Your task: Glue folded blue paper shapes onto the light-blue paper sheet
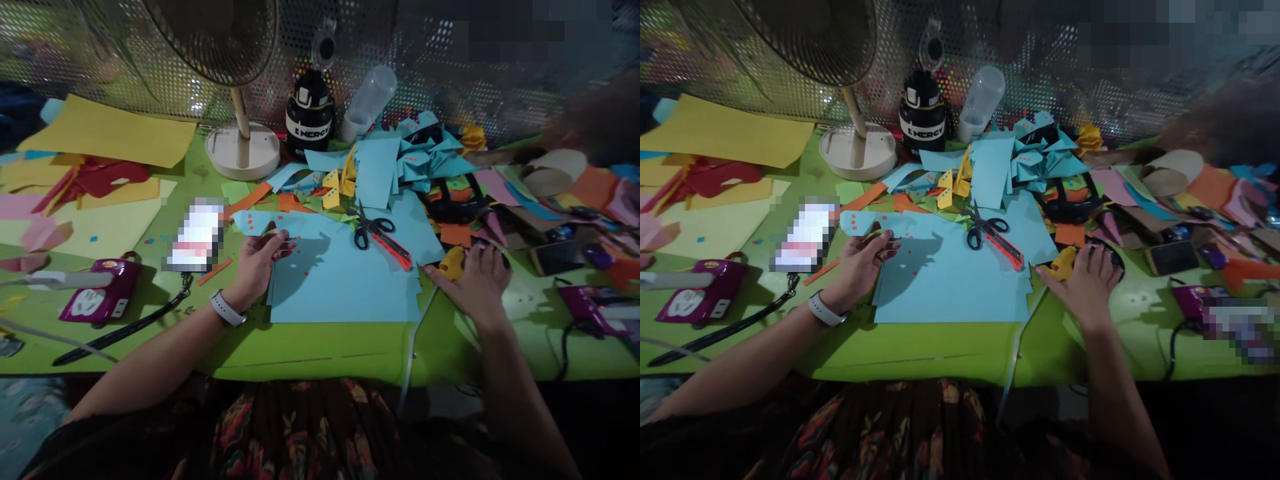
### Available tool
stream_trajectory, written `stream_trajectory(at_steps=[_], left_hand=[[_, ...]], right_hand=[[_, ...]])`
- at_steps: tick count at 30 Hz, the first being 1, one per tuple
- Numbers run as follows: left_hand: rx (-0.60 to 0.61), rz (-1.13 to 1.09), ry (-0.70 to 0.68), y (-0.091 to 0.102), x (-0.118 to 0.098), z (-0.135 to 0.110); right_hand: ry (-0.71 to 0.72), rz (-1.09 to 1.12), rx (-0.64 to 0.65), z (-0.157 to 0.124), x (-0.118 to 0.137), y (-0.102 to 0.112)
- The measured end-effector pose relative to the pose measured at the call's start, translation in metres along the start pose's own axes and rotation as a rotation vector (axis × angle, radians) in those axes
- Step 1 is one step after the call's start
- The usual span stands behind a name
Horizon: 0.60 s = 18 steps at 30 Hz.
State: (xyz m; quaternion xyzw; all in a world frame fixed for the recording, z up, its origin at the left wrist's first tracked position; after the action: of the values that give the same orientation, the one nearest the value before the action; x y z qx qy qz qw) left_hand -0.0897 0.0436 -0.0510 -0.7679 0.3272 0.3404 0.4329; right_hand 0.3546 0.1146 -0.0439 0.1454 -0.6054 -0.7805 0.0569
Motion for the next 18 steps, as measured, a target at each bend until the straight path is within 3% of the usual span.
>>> stream_trajectory(at_steps=[9,18], left_hand=[[0.008,-0.003,-0.003,0.001,0.0,0.001],[0.028,-0.02,-0.002,-0.003,0.002,-0.005]], right_hand=[[0.108,-0.081,-0.096,0.004,0.016,0.01],[0.179,0.034,-0.228,0.006,0.015,0.006]])
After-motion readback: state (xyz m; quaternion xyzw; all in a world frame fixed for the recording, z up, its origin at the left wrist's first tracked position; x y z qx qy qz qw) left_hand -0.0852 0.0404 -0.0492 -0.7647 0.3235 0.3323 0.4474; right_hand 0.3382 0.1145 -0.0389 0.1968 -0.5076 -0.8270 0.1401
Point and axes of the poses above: each hand's wrist, its own z-axis towards the middle knuckle, its own y-axis out of the back of the hand, x = y × z, the point moved 7 cm from there along z, towards the middle knuckle, and after that the axes turned 15 degrees about y, right-handed, at the moved point
